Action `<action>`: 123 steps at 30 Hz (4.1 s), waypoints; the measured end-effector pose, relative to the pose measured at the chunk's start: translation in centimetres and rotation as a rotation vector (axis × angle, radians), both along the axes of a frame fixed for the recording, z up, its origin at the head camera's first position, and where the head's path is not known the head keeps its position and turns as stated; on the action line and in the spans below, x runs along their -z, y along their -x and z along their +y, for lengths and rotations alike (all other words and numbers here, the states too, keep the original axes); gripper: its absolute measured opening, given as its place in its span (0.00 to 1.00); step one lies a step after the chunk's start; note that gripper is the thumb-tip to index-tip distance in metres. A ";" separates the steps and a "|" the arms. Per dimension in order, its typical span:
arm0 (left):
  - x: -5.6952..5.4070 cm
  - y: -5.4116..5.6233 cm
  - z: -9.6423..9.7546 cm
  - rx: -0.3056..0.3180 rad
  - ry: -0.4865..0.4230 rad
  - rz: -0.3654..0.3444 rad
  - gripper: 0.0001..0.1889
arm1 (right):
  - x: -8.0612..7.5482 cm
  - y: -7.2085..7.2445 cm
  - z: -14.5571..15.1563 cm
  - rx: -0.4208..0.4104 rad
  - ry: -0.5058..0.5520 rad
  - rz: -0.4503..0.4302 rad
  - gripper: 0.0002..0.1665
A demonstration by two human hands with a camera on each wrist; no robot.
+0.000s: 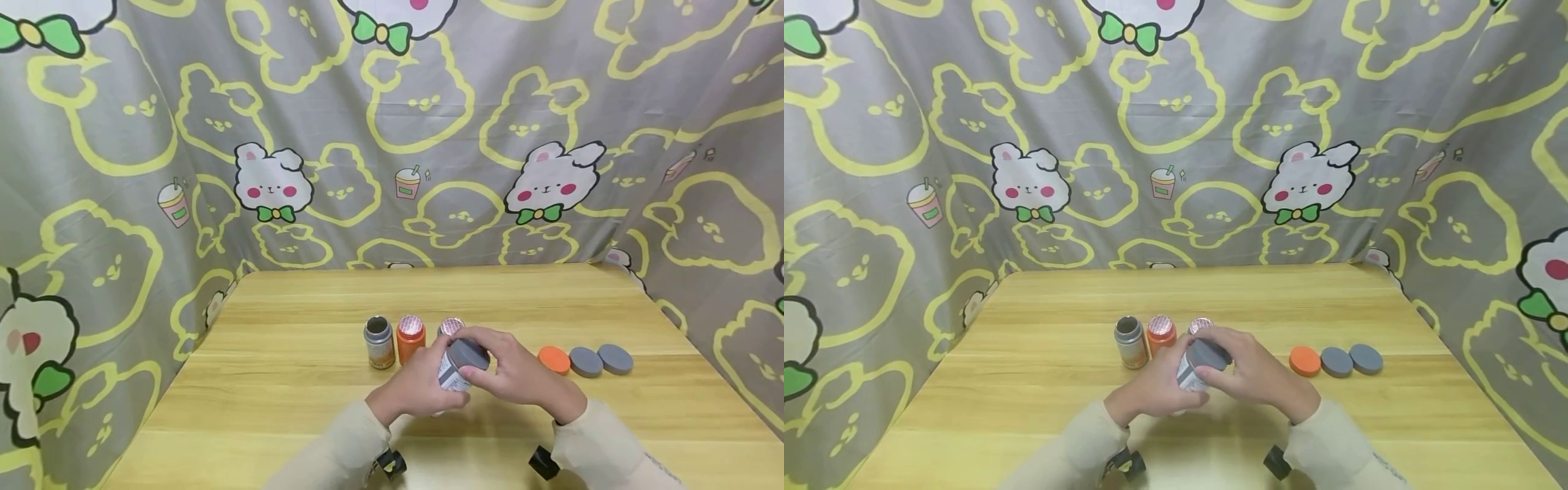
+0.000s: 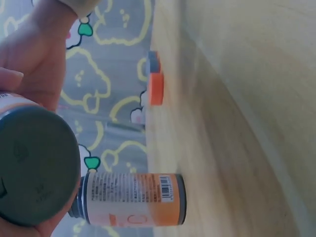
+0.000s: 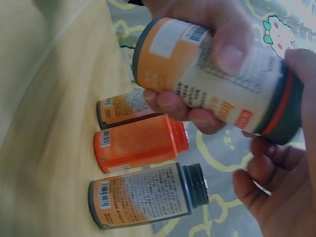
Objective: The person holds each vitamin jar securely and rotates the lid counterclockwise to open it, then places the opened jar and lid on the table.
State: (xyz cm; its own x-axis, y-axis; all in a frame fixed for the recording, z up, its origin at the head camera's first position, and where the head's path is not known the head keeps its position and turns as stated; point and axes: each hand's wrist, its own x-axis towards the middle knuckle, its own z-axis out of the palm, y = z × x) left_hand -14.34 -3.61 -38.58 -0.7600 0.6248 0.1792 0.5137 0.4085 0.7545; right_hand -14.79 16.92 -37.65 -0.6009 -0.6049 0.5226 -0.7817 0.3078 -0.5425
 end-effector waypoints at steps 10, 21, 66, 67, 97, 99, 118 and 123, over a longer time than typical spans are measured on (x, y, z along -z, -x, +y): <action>-0.4 0.2 -0.2 -0.058 0.060 0.074 0.38 | -0.6 -0.7 0.0 0.101 -0.092 -0.010 0.29; -0.1 0.2 -0.4 -0.061 0.087 0.105 0.38 | -0.8 -0.6 0.0 0.012 -0.062 -0.010 0.32; -0.3 0.1 -0.4 -0.051 0.118 0.112 0.39 | -1.4 0.1 -0.4 0.050 -0.045 0.004 0.16; -0.3 0.1 -0.4 -0.049 0.121 0.109 0.39 | -1.5 0.1 -0.4 0.039 -0.041 0.011 0.16; -0.1 0.2 -0.8 -0.066 0.110 0.124 0.39 | -1.4 0.2 -0.1 -0.021 -0.035 0.009 0.26; 0.0 0.2 -0.8 -0.064 0.104 0.135 0.39 | -1.4 0.1 -0.2 0.000 -0.047 0.019 0.25; -0.2 0.0 -0.7 -0.049 0.109 0.113 0.38 | -1.7 -0.7 -0.5 0.099 -0.065 0.015 0.16; 0.0 0.0 -0.7 -0.066 0.105 0.102 0.39 | -1.7 -0.8 -0.5 0.097 -0.066 0.056 0.22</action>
